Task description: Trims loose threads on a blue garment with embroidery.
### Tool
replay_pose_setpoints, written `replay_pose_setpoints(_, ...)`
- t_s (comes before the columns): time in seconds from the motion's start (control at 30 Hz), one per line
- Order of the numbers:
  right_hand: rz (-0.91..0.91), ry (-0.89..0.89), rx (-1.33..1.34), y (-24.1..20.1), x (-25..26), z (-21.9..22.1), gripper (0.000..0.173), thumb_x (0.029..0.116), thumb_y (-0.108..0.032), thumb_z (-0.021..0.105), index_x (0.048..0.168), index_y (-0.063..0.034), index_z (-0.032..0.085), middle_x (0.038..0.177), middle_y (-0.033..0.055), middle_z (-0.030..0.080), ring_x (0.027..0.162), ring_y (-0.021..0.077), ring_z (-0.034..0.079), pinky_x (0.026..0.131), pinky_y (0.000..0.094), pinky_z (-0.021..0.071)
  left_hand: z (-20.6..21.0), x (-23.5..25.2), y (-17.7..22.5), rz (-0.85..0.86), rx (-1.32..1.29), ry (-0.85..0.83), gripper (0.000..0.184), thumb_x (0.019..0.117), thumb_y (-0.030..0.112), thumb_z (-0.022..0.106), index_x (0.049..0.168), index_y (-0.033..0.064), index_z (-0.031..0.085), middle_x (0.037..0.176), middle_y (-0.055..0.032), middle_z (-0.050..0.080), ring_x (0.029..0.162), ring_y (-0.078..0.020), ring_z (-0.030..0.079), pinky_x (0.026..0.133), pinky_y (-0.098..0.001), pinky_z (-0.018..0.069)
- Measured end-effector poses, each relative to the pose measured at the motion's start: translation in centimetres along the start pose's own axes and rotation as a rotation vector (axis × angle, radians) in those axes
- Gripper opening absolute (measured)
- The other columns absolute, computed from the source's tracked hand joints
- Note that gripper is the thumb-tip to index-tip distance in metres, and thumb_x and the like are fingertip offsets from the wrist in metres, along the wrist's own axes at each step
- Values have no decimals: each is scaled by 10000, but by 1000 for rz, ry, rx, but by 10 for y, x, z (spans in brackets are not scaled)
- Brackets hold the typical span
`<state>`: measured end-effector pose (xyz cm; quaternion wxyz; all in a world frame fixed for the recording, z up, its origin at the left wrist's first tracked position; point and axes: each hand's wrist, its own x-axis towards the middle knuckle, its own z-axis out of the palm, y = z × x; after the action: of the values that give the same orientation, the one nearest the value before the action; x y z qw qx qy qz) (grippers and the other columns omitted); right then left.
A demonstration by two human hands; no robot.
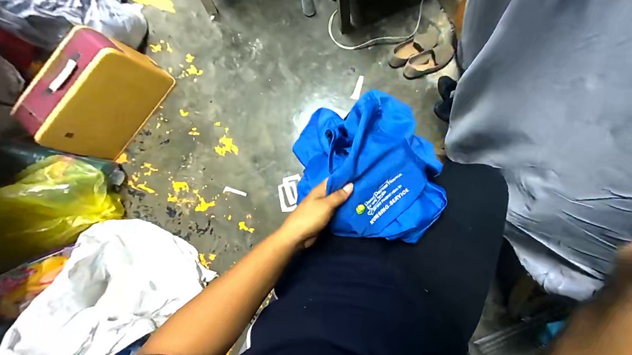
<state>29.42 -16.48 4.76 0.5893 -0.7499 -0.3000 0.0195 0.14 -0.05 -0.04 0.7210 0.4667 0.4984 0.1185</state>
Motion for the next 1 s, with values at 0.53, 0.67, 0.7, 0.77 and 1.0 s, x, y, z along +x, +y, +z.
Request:
replay_pose_setpoints(0.53,-270,-499,-226,-1,-106,99,320,1023,-163,559,1235,52,664,982,184,643,833,223,643,727,306,549,-18,10,15,55,-293,-168,313,1118,257,304,1214,144,579,975,-6,731,878,-95,716,781,-288,610)
replay_pose_setpoints(0.67,-88,-566,-102,5,-106,103,374,1015,-217,590,1284,39,643,1010,141,627,846,113,601,751,214,512,-17,12,13,37,-329,-160,354,1122,303,287,1197,149,596,981,-11,735,891,-104,719,787,-301,613)
replay_pose_setpoints(0.7,-43,-585,-63,7,-107,104,402,997,-229,617,1296,39,631,1024,132,619,851,90,585,745,193,494,-18,12,13,37,-332,-167,362,1120,329,293,1195,152,599,984,-10,734,895,-102,718,791,-302,612)
replay_pose_setpoints(0.77,-15,-592,-23,9,-110,107,418,967,-211,651,1292,51,630,1030,132,618,838,68,566,722,167,471,-20,12,8,79,-316,-228,285,1080,354,431,1192,162,610,986,7,740,895,-89,717,796,-291,612)
replay_pose_setpoints(1.0,-57,-530,-60,9,-113,112,367,964,-160,637,1265,48,659,1001,142,618,816,73,577,703,155,479,-14,11,6,140,-215,-229,309,806,-79,613,1049,111,634,870,7,748,776,-72,715,730,-264,610)
